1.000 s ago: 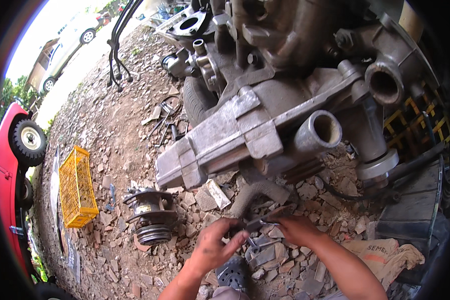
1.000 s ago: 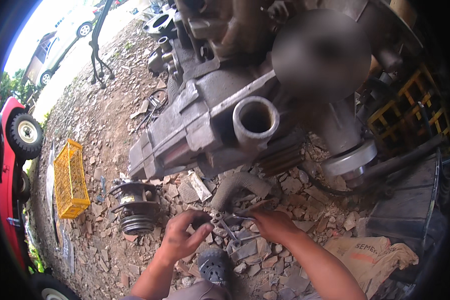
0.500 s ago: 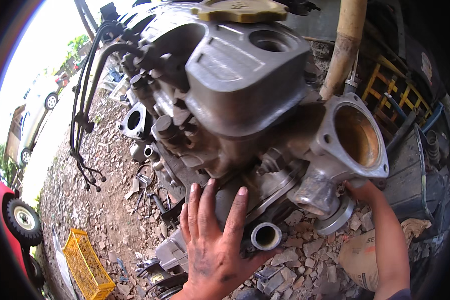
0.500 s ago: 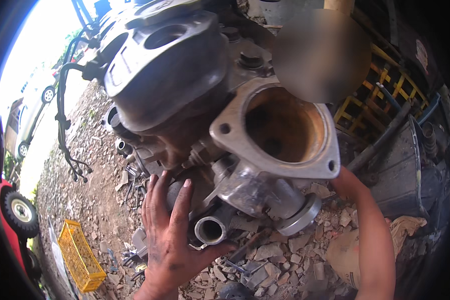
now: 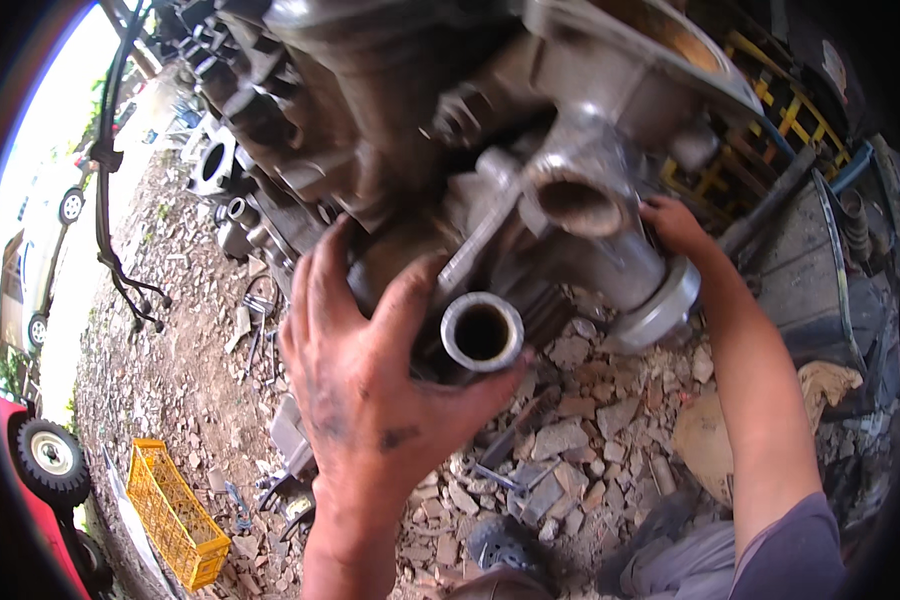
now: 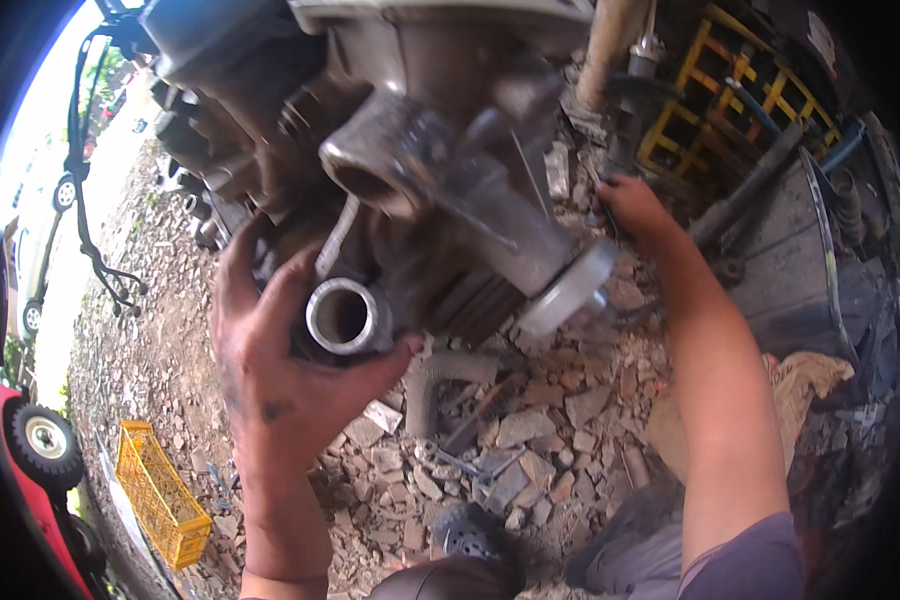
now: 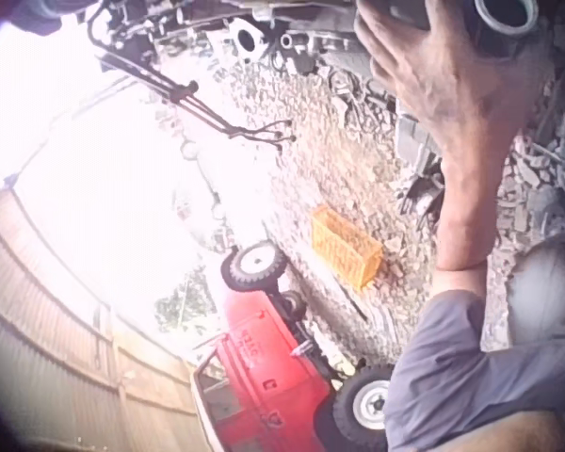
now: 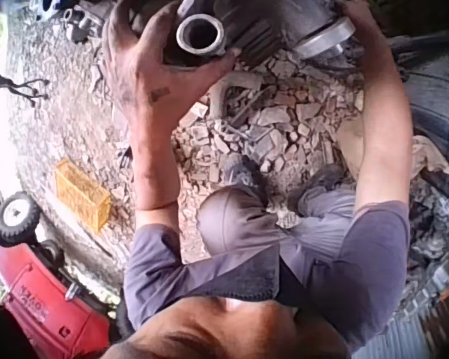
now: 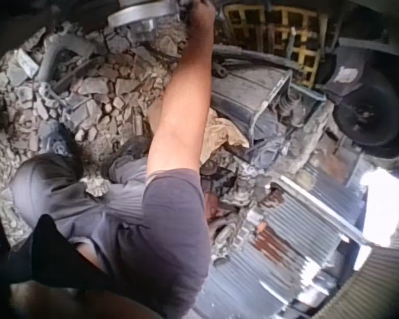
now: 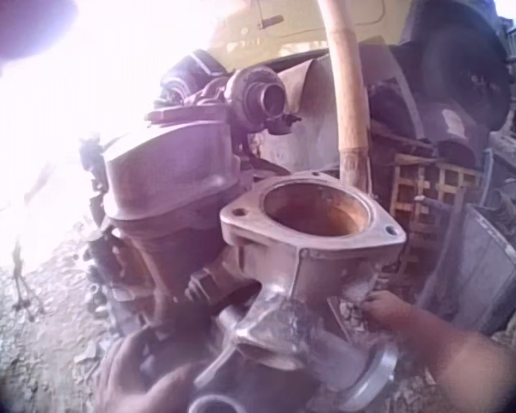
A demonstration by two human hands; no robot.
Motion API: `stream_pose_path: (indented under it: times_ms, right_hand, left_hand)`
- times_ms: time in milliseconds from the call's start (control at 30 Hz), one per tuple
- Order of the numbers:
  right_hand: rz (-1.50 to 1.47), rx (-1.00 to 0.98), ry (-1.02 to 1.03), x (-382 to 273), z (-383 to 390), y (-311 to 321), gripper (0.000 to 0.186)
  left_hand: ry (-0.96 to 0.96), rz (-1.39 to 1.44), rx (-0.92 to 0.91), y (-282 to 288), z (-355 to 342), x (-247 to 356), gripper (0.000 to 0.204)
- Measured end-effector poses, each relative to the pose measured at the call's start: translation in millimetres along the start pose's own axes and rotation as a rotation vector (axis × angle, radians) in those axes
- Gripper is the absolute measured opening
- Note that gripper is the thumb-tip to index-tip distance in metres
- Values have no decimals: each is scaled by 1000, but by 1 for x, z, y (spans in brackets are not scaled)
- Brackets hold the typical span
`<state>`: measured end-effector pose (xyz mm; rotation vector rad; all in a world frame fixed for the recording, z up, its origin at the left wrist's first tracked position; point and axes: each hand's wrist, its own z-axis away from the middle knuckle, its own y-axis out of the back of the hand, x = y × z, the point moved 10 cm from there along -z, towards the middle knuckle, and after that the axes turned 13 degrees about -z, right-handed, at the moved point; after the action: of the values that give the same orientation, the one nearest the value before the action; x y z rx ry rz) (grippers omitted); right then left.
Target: The person is working on a disassembled car engine placed on the ground. They use a wrench to tighten bolts on the engine block and repeatedly handle a metal exhaust manifold, attempting to fit it onto the engine.
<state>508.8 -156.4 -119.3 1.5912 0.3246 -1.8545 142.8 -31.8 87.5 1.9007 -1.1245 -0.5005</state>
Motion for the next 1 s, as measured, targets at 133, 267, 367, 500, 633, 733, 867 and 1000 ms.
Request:
stream_pose_path:
  times_ms: [133, 267, 367, 500, 633, 733, 867, 1000]
  right_hand:
    - [461, -179, 322, -13, -15, 21, 27]
    - [591, -18, 162, -62, 19, 56, 30]
    - [754, 65, 88, -80, 49, 101, 28]
    - [977, 101, 41, -88, 72, 150, 27]
    - [1023, 135, -80, -96, 96, 184, 24]
    - [896, 243, -31, -104, 97, 187, 25]
    - [754, 267, -45, -61, 95, 156, 30]
    - [506, 69, -40, -35, 81, 89, 30]
  left_hand:
    - [-30, 116, 75, -10, 4, 3, 65]
    - [32, 267, 129, -10, 14, -5, 66]
    - [35, 365, 104, -18, 15, -7, 63]
    - [33, 372, 93, -21, 13, -7, 64]
    - [-41, 361, 146, -22, 16, -16, 66]
    - [-39, 250, 154, -13, 15, -15, 69]
    - [-63, 280, 133, -25, 17, -6, 75]
    - [-91, 224, 160, -16, 15, -10, 77]
